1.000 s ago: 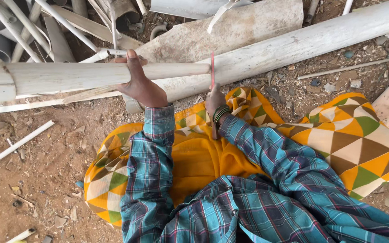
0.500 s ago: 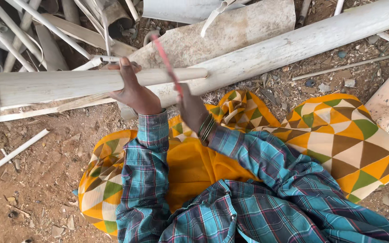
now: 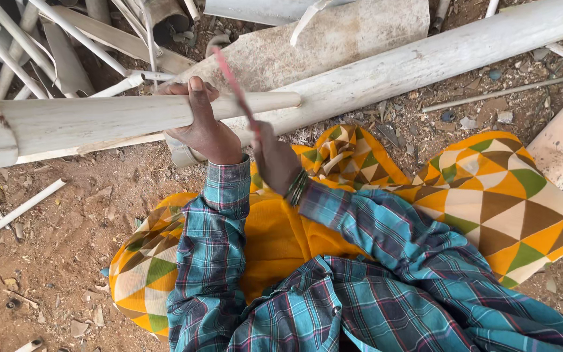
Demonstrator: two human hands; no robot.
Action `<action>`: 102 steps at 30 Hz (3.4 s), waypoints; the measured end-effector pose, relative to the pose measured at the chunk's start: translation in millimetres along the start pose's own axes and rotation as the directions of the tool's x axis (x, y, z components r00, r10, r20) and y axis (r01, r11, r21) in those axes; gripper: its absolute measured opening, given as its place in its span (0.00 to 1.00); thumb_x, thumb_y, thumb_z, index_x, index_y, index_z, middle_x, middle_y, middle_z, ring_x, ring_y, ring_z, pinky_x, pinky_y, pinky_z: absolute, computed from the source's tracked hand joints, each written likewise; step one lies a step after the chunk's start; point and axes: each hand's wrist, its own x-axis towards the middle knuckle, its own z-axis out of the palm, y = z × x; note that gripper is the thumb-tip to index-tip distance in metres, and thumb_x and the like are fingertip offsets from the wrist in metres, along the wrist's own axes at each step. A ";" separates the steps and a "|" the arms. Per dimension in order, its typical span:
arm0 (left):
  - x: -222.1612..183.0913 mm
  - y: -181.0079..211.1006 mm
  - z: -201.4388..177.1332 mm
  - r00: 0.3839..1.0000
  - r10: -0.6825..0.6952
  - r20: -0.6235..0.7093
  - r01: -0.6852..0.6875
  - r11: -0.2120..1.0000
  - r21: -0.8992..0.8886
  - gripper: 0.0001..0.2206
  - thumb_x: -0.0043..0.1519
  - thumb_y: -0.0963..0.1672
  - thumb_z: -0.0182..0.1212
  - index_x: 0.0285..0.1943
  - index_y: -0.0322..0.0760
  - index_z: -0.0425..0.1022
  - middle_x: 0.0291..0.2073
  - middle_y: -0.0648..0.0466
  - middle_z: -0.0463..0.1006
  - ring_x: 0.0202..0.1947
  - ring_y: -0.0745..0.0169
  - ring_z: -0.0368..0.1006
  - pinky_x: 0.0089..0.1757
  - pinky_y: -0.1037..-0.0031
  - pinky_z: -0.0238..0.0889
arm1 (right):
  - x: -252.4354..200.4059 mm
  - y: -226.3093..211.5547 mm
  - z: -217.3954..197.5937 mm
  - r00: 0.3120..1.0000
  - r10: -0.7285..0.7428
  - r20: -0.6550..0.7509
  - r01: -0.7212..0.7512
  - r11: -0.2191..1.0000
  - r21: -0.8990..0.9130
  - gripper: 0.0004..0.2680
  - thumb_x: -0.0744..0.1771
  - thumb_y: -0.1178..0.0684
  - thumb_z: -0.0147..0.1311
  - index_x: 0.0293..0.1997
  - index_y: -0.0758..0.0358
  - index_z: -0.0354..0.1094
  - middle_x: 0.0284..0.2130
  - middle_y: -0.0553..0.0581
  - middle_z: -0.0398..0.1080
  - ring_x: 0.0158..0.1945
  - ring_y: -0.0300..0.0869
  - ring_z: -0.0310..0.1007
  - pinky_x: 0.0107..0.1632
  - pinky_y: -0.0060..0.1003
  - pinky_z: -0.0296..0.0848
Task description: The person uses a hacksaw to cut through a white plastic pipe, holding the pipe with one hand and the saw with the other while sitting on the ground.
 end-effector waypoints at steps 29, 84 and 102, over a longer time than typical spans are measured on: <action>3.0 -8.2 4.9 0.998 -0.012 -0.063 0.009 0.999 -0.053 0.10 0.66 0.38 0.65 0.34 0.33 0.67 0.28 0.57 0.68 0.29 0.71 0.64 0.34 0.77 0.62 | 51.6 62.9 -18.4 0.842 0.539 0.021 -0.531 0.822 0.205 0.08 0.71 0.56 0.43 0.57 0.61 0.56 0.24 0.65 0.70 0.21 0.52 0.72 0.22 0.48 0.71; -4.7 -18.3 18.3 0.994 0.106 0.032 -0.109 0.986 0.128 0.11 0.65 0.38 0.69 0.31 0.31 0.70 0.28 0.56 0.68 0.30 0.70 0.63 0.34 0.75 0.59 | 12.3 9.7 -21.6 0.946 -0.273 -0.173 0.275 0.961 -0.008 0.06 0.78 0.52 0.36 0.62 0.59 0.54 0.27 0.59 0.70 0.25 0.45 0.71 0.28 0.37 0.71; -3.7 -79.7 -1.3 0.972 -0.211 -0.101 0.198 0.972 -0.125 0.08 0.60 0.38 0.69 0.38 0.32 0.71 0.29 0.54 0.73 0.27 0.68 0.70 0.32 0.75 0.65 | 15.5 34.1 9.6 0.980 -0.003 -0.197 0.007 1.000 0.019 0.08 0.71 0.53 0.43 0.54 0.63 0.58 0.22 0.66 0.70 0.25 0.59 0.73 0.28 0.49 0.67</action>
